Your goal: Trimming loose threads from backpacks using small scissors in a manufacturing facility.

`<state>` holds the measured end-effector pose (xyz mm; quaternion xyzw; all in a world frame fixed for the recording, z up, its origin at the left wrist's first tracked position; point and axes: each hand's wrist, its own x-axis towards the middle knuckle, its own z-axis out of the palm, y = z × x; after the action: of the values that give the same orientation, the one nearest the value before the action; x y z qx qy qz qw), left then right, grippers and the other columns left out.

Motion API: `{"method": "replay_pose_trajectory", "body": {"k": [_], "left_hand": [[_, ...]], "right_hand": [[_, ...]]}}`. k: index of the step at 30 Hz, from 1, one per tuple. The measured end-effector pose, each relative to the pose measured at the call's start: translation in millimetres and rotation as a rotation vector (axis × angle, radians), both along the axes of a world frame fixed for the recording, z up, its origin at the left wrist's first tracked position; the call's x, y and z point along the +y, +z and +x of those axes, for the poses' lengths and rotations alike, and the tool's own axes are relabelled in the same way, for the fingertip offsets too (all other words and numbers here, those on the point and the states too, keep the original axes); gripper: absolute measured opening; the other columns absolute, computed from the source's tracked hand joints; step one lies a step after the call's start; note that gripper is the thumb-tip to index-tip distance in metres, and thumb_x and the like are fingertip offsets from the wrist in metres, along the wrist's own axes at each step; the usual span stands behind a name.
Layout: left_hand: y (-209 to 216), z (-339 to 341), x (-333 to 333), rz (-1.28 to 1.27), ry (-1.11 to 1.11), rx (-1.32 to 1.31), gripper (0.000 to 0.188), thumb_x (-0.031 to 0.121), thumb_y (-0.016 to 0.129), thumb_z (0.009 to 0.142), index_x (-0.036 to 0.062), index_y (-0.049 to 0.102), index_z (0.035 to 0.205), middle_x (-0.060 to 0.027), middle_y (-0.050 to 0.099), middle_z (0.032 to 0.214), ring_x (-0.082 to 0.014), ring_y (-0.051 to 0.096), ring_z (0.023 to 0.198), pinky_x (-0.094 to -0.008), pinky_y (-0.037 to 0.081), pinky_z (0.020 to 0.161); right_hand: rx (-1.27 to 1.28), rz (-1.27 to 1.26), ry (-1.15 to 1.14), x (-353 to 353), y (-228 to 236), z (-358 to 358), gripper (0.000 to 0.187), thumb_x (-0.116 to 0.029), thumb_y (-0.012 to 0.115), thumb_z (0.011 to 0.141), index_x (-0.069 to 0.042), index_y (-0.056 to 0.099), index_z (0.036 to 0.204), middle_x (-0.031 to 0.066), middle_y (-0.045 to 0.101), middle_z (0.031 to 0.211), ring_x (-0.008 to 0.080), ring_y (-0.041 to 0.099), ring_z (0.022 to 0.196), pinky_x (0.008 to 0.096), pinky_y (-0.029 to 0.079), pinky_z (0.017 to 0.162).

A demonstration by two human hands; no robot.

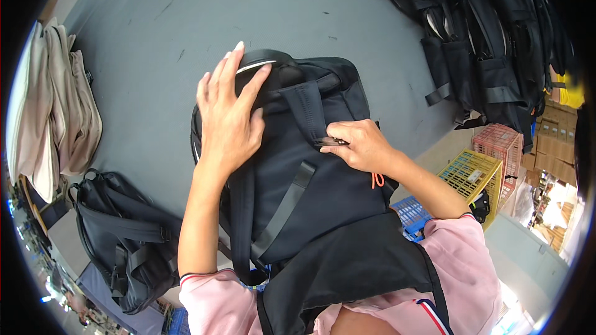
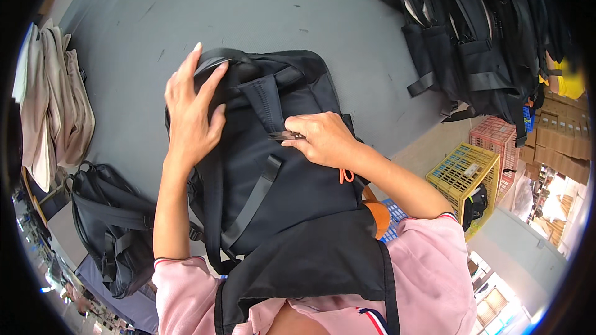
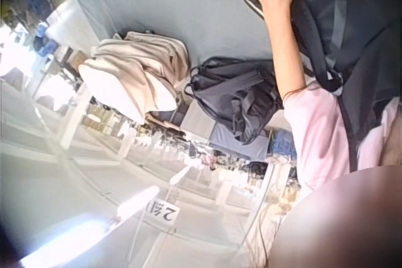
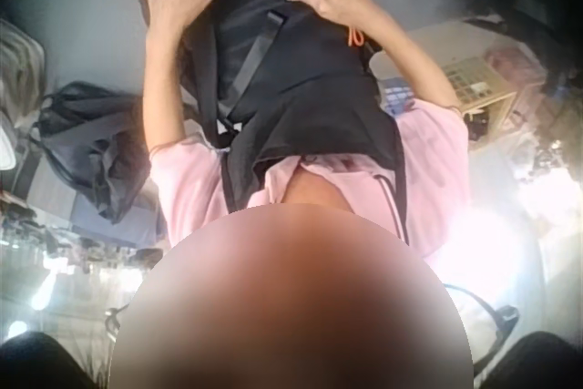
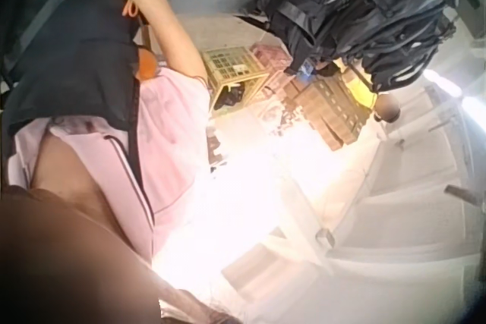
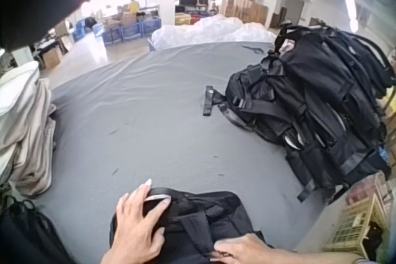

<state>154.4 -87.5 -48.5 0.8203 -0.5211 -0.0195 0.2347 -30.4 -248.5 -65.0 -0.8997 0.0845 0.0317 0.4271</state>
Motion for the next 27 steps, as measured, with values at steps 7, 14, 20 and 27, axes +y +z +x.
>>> {"method": "replay_pose_trajectory", "body": {"k": [7,14,20,27], "left_hand": [[-45.9,27.2,-6.6,0.293,0.082,0.225,0.068,0.027,0.071,0.074,0.0059,0.045,0.133,-0.0089,0.031,0.146,-0.0275,0.038,0.128,-0.0456,0.031,0.104],[-31.6,35.4,13.7,-0.158,0.134,0.202,0.052,0.024,0.071,0.076,0.0106,0.056,0.123,-0.0172,0.029,0.144,-0.0334,0.037,0.128,-0.0443,0.032,0.103],[-11.2,-37.3,84.0,-0.048,0.436,0.274,0.051,0.015,0.072,0.074,0.0036,0.049,0.118,-0.0143,0.046,0.113,-0.0258,0.051,0.097,-0.0340,0.046,0.080],[32.4,-94.9,188.3,0.302,0.257,1.019,0.031,0.019,0.077,0.070,0.0000,0.059,0.087,-0.0051,0.050,0.069,-0.0151,0.049,0.065,-0.0284,0.044,0.062]], "right_hand": [[0.021,-0.015,0.045,-16.8,-0.6,-0.7,0.024,-0.016,0.067,0.080,-0.002,0.050,0.074,0.0082,0.052,0.060,0.0268,0.057,0.058,0.0367,0.042,0.052],[0.084,1.031,-0.194,-56.1,73.1,46.2,0.020,-0.015,0.075,0.075,-0.006,0.057,0.079,-0.0027,0.054,0.078,0.0049,0.050,0.072,0.0216,0.041,0.069],[0.085,0.868,-0.561,-47.4,44.8,83.1,0.021,-0.027,0.073,0.078,-0.011,0.060,0.080,-0.0105,0.041,0.062,-0.0014,0.026,0.050,0.0186,0.017,0.043],[0.429,0.746,-0.301,-38.2,44.5,-43.4,0.032,-0.023,0.077,0.069,-0.007,0.050,0.073,-0.0072,0.041,0.066,0.0033,0.039,0.061,0.0213,0.033,0.054]]}}
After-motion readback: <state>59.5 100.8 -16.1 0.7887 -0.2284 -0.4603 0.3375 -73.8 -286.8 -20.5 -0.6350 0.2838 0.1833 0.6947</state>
